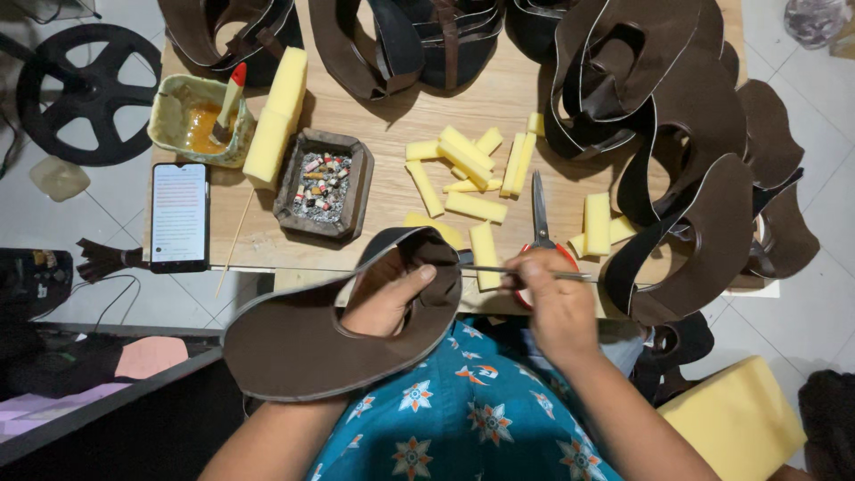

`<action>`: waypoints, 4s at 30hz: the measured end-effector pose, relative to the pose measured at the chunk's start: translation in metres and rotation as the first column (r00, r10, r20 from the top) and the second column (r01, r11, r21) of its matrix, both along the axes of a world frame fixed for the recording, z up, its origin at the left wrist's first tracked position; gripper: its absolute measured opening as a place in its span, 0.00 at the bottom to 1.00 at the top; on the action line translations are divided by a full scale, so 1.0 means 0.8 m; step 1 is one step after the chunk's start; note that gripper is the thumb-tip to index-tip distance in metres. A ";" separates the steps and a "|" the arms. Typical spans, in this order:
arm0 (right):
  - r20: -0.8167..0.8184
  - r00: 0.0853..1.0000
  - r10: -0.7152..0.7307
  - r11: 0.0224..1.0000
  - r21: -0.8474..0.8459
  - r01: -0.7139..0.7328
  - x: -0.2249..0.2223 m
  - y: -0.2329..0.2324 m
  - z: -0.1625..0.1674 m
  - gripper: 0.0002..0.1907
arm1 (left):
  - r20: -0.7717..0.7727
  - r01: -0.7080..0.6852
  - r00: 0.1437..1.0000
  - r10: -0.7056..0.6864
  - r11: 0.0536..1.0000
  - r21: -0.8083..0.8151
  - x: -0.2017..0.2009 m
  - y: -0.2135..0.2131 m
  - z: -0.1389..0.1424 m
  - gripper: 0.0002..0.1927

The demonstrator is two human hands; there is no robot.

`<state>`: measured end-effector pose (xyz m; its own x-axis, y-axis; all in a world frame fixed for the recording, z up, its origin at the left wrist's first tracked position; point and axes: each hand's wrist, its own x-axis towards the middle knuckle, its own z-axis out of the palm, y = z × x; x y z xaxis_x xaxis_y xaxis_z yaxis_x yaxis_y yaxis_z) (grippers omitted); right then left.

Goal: The person inserts yellow foam pieces into brown foam sandal straps, pressing them into place by hand, and occasionally trims foam with scissors. They work through the straps one at a time and set completed ones aside on the workbench.

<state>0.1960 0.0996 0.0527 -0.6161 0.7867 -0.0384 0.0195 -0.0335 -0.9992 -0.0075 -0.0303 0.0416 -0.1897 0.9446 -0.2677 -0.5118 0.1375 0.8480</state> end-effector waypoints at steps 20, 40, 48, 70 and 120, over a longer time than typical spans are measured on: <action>0.309 0.892 0.331 0.923 -0.303 -0.237 -0.053 0.018 -0.037 0.15 | 0.131 0.022 0.991 -0.019 1.000 -0.020 0.021 0.006 -0.025 0.16; 0.308 0.907 0.288 0.938 -0.283 -0.201 -0.060 0.014 -0.033 0.12 | 0.208 0.062 0.977 -0.055 0.998 -0.028 0.021 0.013 -0.022 0.18; 0.324 0.919 0.224 0.967 -0.192 -0.168 -0.061 0.014 -0.040 0.12 | 0.292 0.101 0.955 -0.051 0.982 -0.158 0.026 0.009 -0.044 0.16; 0.478 0.867 0.143 0.930 0.234 -0.283 -0.059 0.002 -0.012 0.16 | -0.184 -0.412 0.899 0.396 0.910 -0.051 0.020 0.014 -0.041 0.20; 0.212 0.947 0.240 0.923 0.253 -0.290 -0.003 -0.007 0.040 0.08 | 0.545 -0.175 0.815 0.196 0.980 -0.091 0.002 0.022 -0.046 0.13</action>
